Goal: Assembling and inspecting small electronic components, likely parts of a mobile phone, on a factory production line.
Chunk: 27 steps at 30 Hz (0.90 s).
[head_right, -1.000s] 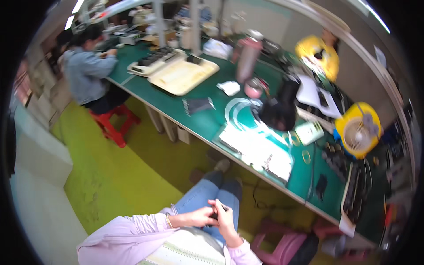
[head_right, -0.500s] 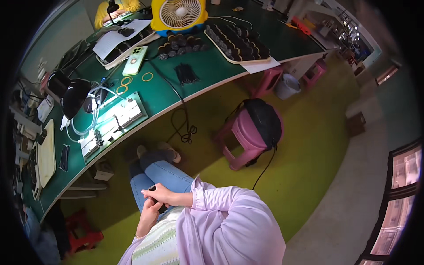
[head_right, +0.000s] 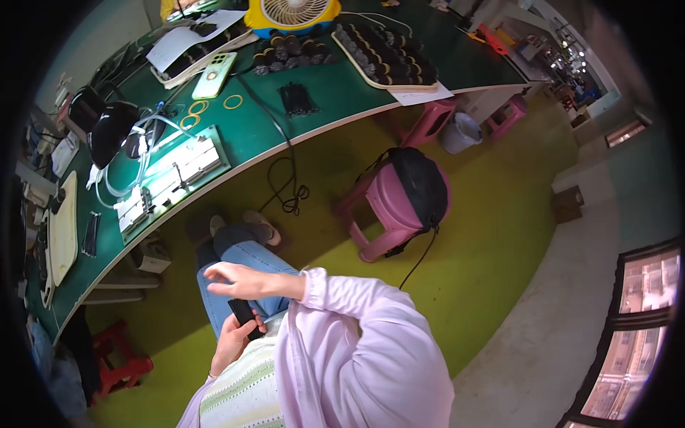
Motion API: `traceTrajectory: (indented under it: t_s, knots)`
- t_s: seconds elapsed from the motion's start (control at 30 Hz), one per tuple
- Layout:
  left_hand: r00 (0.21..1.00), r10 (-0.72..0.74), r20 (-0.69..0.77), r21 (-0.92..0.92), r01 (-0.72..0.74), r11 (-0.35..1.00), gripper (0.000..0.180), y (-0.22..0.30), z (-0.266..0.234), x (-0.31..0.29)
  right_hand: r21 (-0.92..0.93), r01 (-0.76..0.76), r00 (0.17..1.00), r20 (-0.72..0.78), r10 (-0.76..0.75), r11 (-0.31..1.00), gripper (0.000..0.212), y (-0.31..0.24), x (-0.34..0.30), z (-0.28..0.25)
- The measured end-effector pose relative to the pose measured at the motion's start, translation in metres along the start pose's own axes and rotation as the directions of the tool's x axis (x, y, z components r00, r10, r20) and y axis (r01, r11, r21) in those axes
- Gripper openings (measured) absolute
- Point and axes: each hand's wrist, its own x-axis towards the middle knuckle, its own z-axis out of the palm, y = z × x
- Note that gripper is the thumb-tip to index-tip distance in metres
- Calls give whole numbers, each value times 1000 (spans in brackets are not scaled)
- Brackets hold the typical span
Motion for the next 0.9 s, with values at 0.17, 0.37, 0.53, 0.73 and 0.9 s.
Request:
traceTrajectory:
  t_s: [0.17,0.37,0.53,0.73,0.9]
  knots:
    - [1000,-18,26,256,11,967,5,-4,-7,-11,-501,19,637,673,375,865,44,-54,13,11]
    - [998,-41,37,398,23,917,7,-6,-7,-12,-541,-41,585,669,459,840,48,-43,0,11]
    - [996,-68,52,270,51,962,5,-10,-9,-5,-563,-57,604,638,477,825,48,-41,-4,10]
    - [995,-79,62,35,77,996,4,-1,0,-6,-280,60,985,171,-12,958,31,-40,4,0]
    - [999,-15,40,189,8,982,8,-3,-15,-15,127,297,796,514,-319,946,12,-178,-7,-33]
